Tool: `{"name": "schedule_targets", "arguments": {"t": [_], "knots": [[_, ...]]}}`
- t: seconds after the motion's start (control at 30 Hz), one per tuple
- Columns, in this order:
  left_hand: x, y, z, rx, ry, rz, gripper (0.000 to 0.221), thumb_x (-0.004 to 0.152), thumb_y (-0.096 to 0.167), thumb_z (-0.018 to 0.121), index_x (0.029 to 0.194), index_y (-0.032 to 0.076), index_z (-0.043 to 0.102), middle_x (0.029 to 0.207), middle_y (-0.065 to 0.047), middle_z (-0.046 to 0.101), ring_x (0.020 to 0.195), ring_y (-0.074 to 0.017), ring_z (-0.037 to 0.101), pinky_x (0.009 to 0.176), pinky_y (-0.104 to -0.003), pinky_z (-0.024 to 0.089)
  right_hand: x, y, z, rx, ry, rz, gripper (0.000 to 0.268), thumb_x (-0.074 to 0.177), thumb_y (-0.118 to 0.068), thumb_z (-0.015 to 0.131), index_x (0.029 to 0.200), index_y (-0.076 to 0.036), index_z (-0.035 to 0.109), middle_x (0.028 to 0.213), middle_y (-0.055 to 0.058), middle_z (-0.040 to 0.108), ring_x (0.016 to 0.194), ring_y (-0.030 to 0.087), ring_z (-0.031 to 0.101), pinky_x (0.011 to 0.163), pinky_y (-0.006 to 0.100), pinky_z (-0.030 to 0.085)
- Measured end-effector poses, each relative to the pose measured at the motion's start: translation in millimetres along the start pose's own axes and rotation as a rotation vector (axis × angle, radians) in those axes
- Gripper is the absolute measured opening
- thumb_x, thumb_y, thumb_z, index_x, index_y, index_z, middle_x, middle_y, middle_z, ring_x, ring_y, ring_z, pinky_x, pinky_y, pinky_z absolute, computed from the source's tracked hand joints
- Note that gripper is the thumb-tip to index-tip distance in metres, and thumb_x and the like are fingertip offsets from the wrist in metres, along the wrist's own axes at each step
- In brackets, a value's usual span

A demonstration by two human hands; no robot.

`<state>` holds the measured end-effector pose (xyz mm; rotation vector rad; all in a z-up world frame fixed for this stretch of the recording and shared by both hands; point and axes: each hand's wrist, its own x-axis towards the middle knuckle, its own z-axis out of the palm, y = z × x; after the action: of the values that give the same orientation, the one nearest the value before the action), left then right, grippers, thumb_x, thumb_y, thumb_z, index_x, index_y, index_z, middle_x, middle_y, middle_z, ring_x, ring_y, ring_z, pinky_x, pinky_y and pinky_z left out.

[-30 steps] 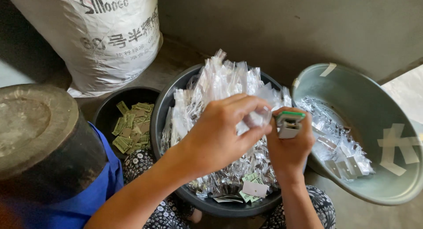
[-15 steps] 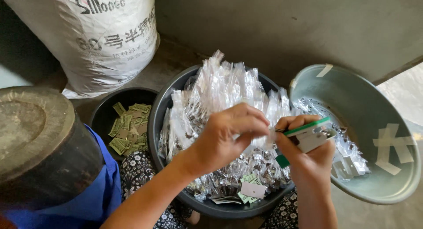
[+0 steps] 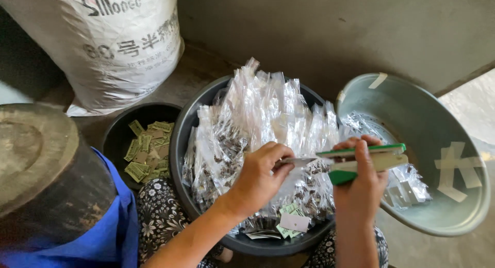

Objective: Stapling small labels onto plastic bags filled with items

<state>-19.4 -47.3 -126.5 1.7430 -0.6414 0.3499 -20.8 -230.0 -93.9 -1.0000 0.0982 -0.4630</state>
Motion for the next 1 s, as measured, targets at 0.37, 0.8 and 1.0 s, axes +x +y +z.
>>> {"name": "schedule_targets", "arguments": {"t": [0.37, 0.8, 1.0], "knots": [[-18, -5, 43, -0.047, 0.072, -0.126, 0.018, 0.081, -0.01, 0.074, 0.09, 0.0, 0.062, 0.085, -0.013, 0.063, 0.075, -0.024, 0.064, 0.069, -0.033, 0.057, 14, 58, -8, -0.433, -0.083, -0.003, 0.039, 0.096, -0.044, 0.067, 0.075, -0.017, 0.048, 0.055, -0.006, 0.046, 0.041, 0.007, 0.046, 0.035, 0.024, 0.04], [63, -18, -11, -0.288, -0.415, -0.615, 0.015, 0.09, 0.022, 0.072, 0.102, 0.013, 0.068, 0.096, -0.003, 0.074, 0.074, -0.0142, 0.067, 0.061, -0.018, 0.058, 21, 24, -50, -0.604, -0.137, 0.384, 0.039, 0.075, -0.012, 0.078, 0.109, -0.001, 0.063, 0.093, 0.013, 0.063, 0.076, 0.022, 0.054, 0.069, 0.035, 0.047], [72, -136, -66, 0.312, 0.27, -0.354, 0.008, 0.094, 0.0, 0.058, 0.095, 0.003, 0.065, 0.086, -0.01, 0.071, 0.072, -0.0174, 0.068, 0.061, -0.021, 0.06, 31, 1, -75, -0.539, 0.039, 0.208, 0.02, 0.088, -0.009, 0.071, 0.105, -0.002, 0.063, 0.093, 0.011, 0.063, 0.079, 0.02, 0.061, 0.073, 0.031, 0.055]]}}
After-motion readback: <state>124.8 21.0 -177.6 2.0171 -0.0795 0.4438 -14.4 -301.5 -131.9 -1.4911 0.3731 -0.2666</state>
